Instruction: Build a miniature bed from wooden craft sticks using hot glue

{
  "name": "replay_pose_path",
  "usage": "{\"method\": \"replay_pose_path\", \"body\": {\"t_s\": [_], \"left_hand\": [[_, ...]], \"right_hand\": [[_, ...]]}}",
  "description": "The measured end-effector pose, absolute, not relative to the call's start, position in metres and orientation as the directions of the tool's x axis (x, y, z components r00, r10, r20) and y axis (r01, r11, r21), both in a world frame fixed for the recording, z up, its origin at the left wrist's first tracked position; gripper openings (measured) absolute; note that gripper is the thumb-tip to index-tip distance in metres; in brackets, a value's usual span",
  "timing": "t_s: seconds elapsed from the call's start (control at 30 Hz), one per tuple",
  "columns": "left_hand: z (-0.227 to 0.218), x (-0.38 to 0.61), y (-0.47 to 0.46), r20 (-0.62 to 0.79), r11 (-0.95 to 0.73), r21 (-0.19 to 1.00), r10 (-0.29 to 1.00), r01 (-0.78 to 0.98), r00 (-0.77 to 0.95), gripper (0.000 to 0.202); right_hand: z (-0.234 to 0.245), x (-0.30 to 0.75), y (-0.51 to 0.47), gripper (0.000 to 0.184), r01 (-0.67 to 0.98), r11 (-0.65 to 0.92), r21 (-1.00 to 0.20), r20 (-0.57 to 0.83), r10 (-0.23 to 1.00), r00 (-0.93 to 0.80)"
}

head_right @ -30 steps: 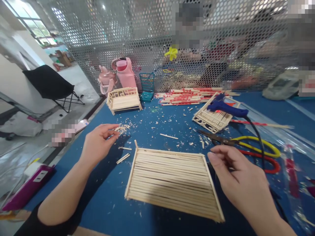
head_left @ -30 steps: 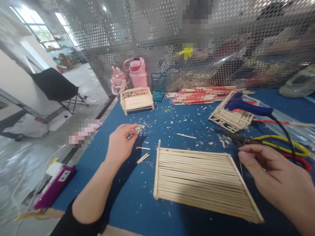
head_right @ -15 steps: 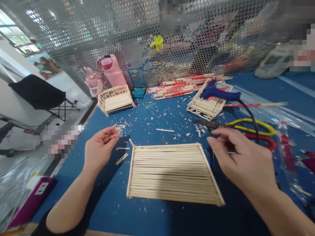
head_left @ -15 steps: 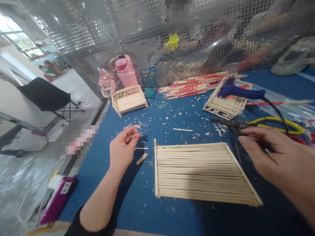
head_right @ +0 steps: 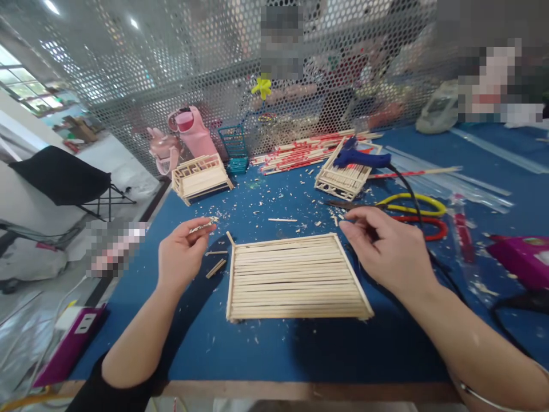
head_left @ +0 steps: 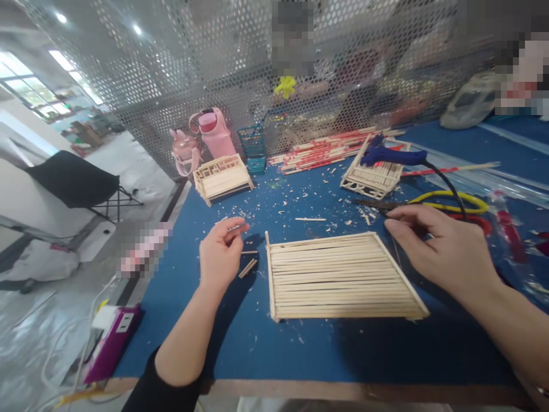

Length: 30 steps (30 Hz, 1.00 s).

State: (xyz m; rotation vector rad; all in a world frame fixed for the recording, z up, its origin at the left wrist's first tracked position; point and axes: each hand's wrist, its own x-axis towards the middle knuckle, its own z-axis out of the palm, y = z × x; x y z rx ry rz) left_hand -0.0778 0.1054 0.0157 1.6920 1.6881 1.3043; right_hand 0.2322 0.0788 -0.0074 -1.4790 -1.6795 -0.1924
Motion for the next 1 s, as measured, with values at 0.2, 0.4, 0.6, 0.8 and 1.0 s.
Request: {"method": "replay_pose_path", "body": {"t_s": [0.2,0.4,0.6,0.8,1.0], "left_hand": [[0.017,-0.082,0.111,0.213,-0.059,0.861,0.943,0.505,-0.254,0.030],[0.013,-0.081,0.112,0.214,-0.058,0.821,0.953,0.568,-0.212,0.024],[0.007,-0.082,0.113,0.279,-0.182,0.785,0.957,0.592,-0.076,0.023],[0.007,-0.080,0.110,0.290,-0.224,0.750,0.957,0.622,-0.005,0.024],[0.013,-0.071,0.104,0.288,-0.217,0.775,0.957,0.593,-0.026,0.025]], "right_hand": [[-0.005,0.231,0.077,0.026,0.851,0.287,-0.440,0.655,0.750,0.086],[-0.005,0.229,0.076,0.025,0.837,0.298,-0.459,0.616,0.786,0.058],[-0.004,0.229,0.076,0.029,0.840,0.312,-0.444,0.595,0.804,0.015],[-0.002,0.228,0.075,0.029,0.841,0.335,-0.424,0.598,0.801,-0.018],[-0.001,0.227,0.075,0.027,0.840,0.354,-0.412,0.610,0.792,-0.034]]}}
